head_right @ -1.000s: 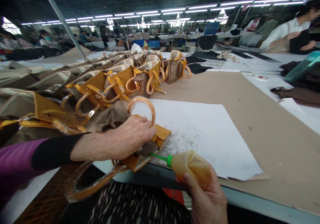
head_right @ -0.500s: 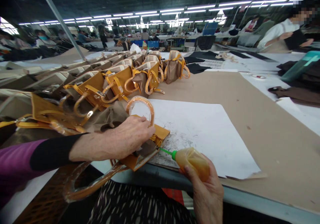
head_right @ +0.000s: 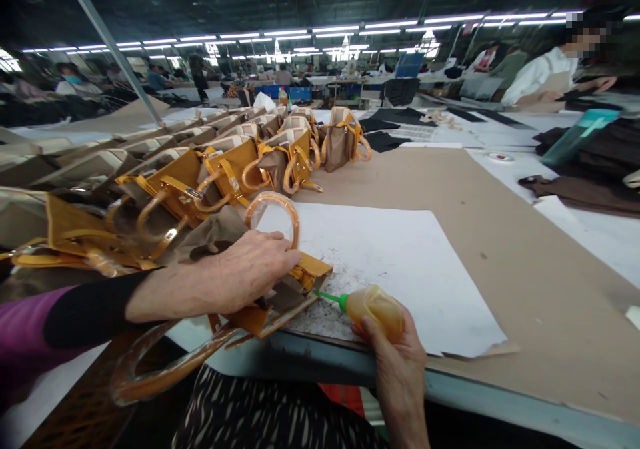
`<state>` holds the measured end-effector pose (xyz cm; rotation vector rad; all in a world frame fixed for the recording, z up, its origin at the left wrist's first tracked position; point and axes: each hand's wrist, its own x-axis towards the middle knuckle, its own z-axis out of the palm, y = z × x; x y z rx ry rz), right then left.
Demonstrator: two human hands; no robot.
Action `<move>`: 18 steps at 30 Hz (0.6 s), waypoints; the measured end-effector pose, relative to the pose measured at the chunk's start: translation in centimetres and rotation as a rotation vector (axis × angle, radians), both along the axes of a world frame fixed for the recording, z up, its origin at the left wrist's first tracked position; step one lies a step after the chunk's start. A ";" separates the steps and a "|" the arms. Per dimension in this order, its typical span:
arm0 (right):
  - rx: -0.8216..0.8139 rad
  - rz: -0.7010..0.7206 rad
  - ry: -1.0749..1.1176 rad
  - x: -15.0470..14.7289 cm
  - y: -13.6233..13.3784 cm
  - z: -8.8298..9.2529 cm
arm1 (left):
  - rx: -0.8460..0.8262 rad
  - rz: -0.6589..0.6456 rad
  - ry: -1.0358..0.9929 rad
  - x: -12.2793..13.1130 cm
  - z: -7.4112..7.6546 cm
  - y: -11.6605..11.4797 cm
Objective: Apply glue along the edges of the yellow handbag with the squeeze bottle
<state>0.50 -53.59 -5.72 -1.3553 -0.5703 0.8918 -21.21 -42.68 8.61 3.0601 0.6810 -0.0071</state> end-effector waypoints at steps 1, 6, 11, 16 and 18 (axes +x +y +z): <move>0.005 0.004 -0.008 0.0 0.3 0.1 | 0.008 -0.021 -0.030 -0.3 -0.1 0.3; 0.043 -0.014 -0.067 0.5 1.6 0.3 | 0.025 -0.017 -0.063 -0.9 -1.1 2.2; 0.068 -0.020 -0.135 0.8 2.6 0.3 | 0.029 -0.017 -0.059 -0.6 -1.3 2.5; 0.118 0.029 -0.360 -0.1 2.4 0.0 | 0.040 0.028 -0.058 -0.5 -1.3 2.7; 0.169 0.083 -0.412 -0.2 2.2 0.2 | 0.065 0.073 -0.060 -0.6 -1.6 3.2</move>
